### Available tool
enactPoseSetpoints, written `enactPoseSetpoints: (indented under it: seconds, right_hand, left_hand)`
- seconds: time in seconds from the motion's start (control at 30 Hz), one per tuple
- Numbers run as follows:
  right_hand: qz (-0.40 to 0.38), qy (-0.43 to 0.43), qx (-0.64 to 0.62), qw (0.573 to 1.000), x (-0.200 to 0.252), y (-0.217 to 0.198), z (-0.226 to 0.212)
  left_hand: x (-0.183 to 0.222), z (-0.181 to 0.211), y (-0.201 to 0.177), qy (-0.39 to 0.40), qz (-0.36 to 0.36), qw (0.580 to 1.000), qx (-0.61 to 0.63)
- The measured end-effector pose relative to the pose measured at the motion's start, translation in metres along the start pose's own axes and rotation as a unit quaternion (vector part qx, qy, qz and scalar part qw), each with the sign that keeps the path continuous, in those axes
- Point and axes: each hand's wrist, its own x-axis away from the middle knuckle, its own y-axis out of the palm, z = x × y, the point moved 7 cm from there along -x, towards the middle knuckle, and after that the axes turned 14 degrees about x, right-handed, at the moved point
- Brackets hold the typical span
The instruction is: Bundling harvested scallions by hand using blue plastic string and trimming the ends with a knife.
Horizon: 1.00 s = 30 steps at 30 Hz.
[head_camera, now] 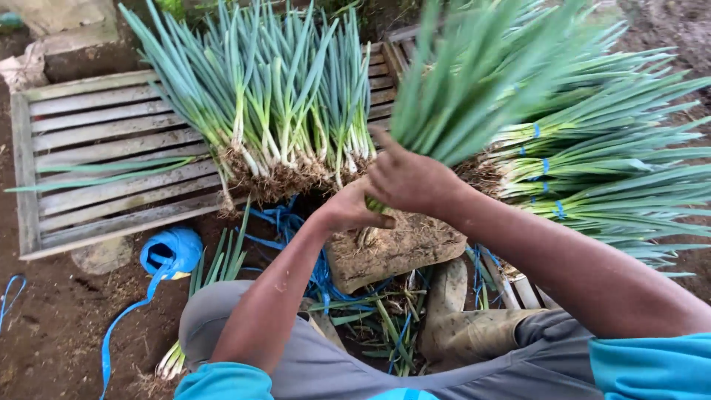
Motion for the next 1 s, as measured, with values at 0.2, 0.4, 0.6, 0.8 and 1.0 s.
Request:
enactPoseSetpoints:
  seconds: [0.2,0.4,0.6,0.8,1.0]
  right_hand:
    - [-0.091,-0.07,0.059,0.992,-0.015,0.008,-0.006]
    - [-0.184,0.023,0.061,0.981,-0.011,-0.031,0.017]
    - [-0.158,0.667,-0.503,0.525,0.1,0.043,-0.051]
    - [-0.072,0.734,-0.538,0.407,0.072,0.043,-0.065]
    - [-0.073,0.745,-0.499,0.436,0.075,0.078,-0.075]
  left_hand:
    - [-0.004,0.025,0.005,0.095,0.063,0.988,0.104]
    - [0.017,0.024,-0.012,0.043,0.193,0.965,0.174]
    - [0.013,-0.07,-0.047,-0.071,0.364,0.922,0.11]
    - [0.018,-0.066,-0.04,-0.121,0.451,0.884,-0.018]
    - [0.032,-0.027,-0.027,-0.148,0.477,0.866,-0.032]
